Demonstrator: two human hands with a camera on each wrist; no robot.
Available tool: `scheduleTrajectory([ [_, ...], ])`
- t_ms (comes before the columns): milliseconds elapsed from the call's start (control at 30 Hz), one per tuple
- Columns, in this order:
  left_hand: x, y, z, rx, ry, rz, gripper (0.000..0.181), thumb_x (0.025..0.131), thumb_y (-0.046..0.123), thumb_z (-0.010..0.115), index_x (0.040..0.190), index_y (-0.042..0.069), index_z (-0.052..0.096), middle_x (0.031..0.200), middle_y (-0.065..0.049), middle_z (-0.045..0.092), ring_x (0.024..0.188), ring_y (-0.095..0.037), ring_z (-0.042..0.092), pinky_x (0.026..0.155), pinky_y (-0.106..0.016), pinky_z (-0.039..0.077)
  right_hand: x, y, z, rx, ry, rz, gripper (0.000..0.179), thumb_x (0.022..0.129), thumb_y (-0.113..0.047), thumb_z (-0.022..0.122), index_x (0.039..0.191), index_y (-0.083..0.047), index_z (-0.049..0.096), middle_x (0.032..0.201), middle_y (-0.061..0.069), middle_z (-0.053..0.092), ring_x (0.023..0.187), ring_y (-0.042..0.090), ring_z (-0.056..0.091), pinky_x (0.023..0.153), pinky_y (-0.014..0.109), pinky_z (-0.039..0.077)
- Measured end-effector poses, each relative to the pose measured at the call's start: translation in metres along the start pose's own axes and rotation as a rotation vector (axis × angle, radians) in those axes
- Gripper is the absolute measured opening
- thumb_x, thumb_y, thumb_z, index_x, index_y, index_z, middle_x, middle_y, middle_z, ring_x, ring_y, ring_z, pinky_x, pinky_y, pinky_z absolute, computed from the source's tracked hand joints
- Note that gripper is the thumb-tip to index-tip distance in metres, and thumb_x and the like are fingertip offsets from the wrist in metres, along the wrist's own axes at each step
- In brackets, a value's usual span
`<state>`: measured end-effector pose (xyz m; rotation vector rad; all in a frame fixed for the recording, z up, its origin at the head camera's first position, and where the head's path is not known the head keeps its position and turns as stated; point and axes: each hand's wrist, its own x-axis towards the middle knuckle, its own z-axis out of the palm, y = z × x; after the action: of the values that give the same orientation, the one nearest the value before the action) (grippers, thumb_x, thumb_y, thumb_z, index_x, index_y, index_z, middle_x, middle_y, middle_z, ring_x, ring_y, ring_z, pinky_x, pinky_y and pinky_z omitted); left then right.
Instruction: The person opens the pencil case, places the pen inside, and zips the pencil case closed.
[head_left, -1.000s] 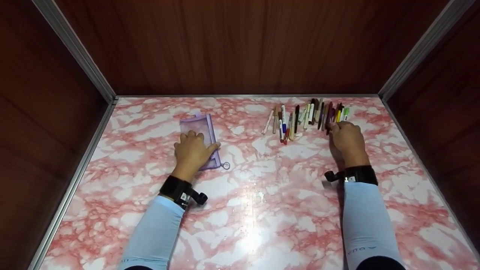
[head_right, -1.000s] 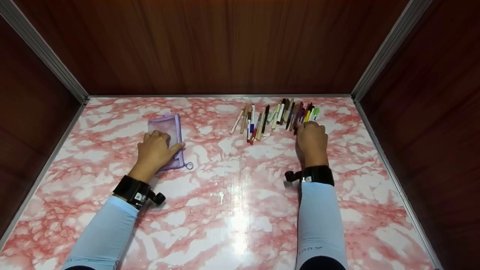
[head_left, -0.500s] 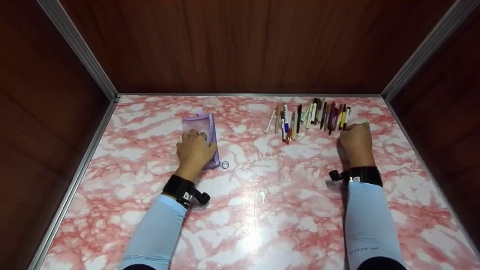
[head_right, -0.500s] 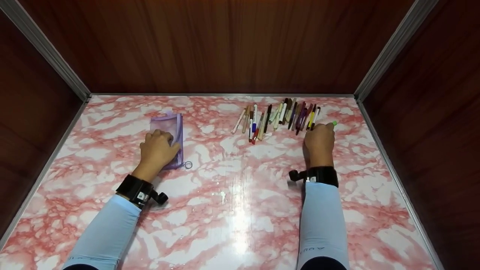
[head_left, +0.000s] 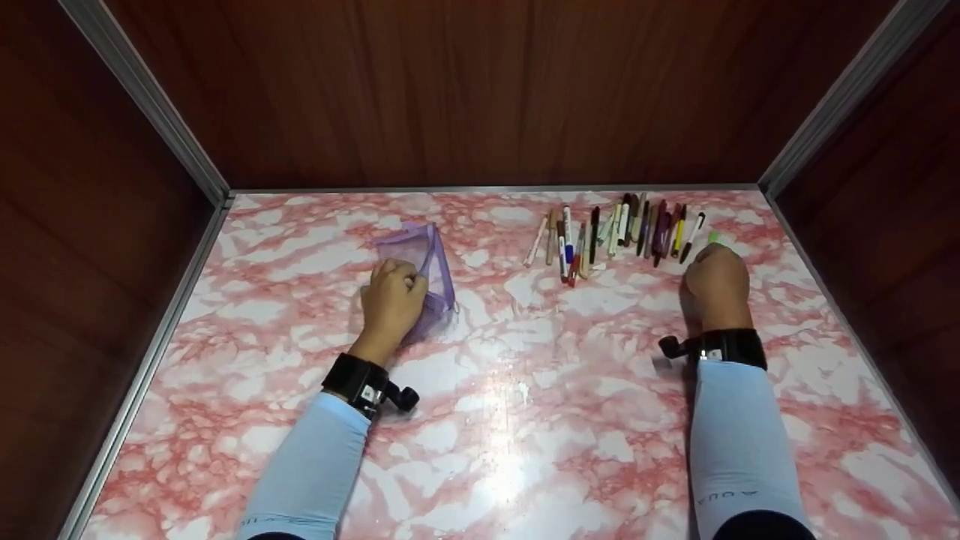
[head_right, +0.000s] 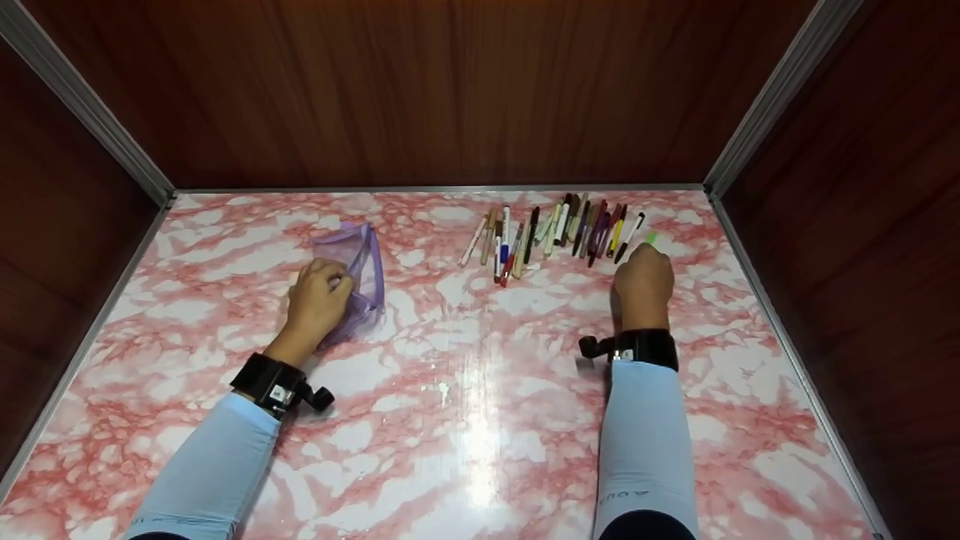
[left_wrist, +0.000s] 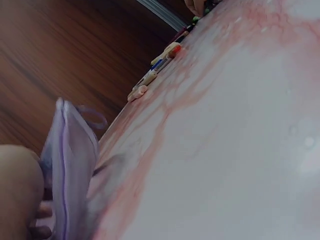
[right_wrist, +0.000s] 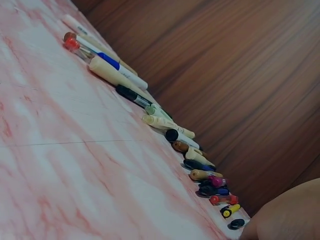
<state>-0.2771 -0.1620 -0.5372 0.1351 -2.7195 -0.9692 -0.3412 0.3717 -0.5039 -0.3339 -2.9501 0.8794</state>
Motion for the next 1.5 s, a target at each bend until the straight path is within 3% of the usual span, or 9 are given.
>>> scheduleTrajectory([
  [167,0.0,-0.006,0.007,-0.243,0.08,0.027,0.028,0.105,0.025,0.061,0.109,0.005,0.08,0.129,-0.013,0.077,0.128,-0.034,0.069,0.116,-0.063,0.041,0.0,-0.005,-0.001,0.029,0.007,0.022,0.04,0.107,-0.012,0.044,0.128,0.008,0.072,0.138,0.035,0.07,0.119,0.051,0.066,0.107,0.067,0.054],
  [267,0.0,-0.008,0.009,-0.359,0.132,0.026,0.025,0.104,0.018,0.061,0.105,0.001,0.079,0.12,-0.016,0.077,0.118,-0.035,0.072,0.114,-0.057,0.048,-0.001,-0.01,-0.003,0.052,0.014,0.045,0.042,0.109,-0.015,0.046,0.128,0.009,0.074,0.136,0.036,0.071,0.12,0.051,0.067,0.104,0.065,0.056],
  [400,0.001,-0.011,0.01,-0.5,0.169,0.015,0.023,0.104,0.013,0.059,0.103,-0.001,0.077,0.108,-0.017,0.073,0.102,-0.032,0.069,0.097,-0.046,0.057,-0.004,-0.018,-0.007,0.084,-0.003,0.05,0.043,0.111,-0.019,0.049,0.135,0.008,0.073,0.134,0.034,0.072,0.109,0.042,0.065,0.091,0.054,0.055],
  [600,0.0,-0.013,0.008,-0.634,0.157,-0.032,0.021,0.107,0.015,0.058,0.104,0.003,0.075,0.085,0.0,0.061,0.08,-0.017,0.057,0.076,-0.031,0.048,-0.007,-0.036,-0.011,0.174,0.004,-0.039,0.045,0.11,-0.025,0.058,0.141,0.004,0.074,0.125,0.028,0.078,0.082,0.016,0.069,0.07,0.03,0.055],
  [833,-0.001,-0.012,0.009,-0.667,0.165,-0.041,0.019,0.108,0.013,0.058,0.107,0.002,0.074,0.083,0.005,0.057,0.081,-0.015,0.055,0.075,-0.027,0.046,-0.017,-0.087,-0.004,0.318,-0.064,-0.148,0.039,0.11,-0.02,0.067,0.143,0.0,0.073,0.126,0.021,0.076,0.089,0.011,0.076,0.074,0.021,0.06],
  [967,-0.001,-0.012,0.011,-0.667,0.156,-0.027,0.019,0.108,0.013,0.059,0.106,0.001,0.073,0.084,0.003,0.058,0.081,-0.017,0.056,0.075,-0.028,0.047,-0.025,-0.116,0.011,0.389,-0.078,-0.268,0.035,0.106,-0.016,0.074,0.136,0.002,0.077,0.11,0.012,0.082,0.078,0.002,0.073,0.072,0.021,0.062],
  [1100,-0.002,-0.009,0.011,-0.675,0.162,-0.004,0.02,0.11,0.011,0.058,0.107,-0.002,0.072,0.086,0.001,0.059,0.081,-0.015,0.056,0.076,-0.026,0.047,-0.032,-0.149,0.03,0.456,-0.114,-0.35,0.03,0.103,-0.01,0.077,0.129,0.004,0.08,0.108,0.015,0.083,0.078,0.002,0.072,0.073,0.021,0.062],
  [1267,-0.002,-0.009,0.011,-0.649,0.161,0.013,0.019,0.108,0.012,0.058,0.106,0.0,0.073,0.093,-0.004,0.065,0.088,-0.017,0.059,0.082,-0.03,0.049,-0.047,-0.209,0.063,0.493,-0.272,-0.441,0.028,0.103,-0.008,0.08,0.129,0.002,0.079,0.114,0.026,0.082,0.085,0.022,0.08,0.076,0.03,0.068],
  [1500,-0.002,-0.011,0.012,-0.639,0.176,0.032,0.018,0.108,0.013,0.059,0.103,0.002,0.072,0.092,-0.005,0.064,0.086,-0.018,0.059,0.082,-0.031,0.049,-0.07,-0.274,0.11,0.474,-0.446,-0.508,0.024,0.103,-0.006,0.079,0.126,0.0,0.079,0.108,0.022,0.084,0.094,0.041,0.082,0.087,0.054,0.07],
])
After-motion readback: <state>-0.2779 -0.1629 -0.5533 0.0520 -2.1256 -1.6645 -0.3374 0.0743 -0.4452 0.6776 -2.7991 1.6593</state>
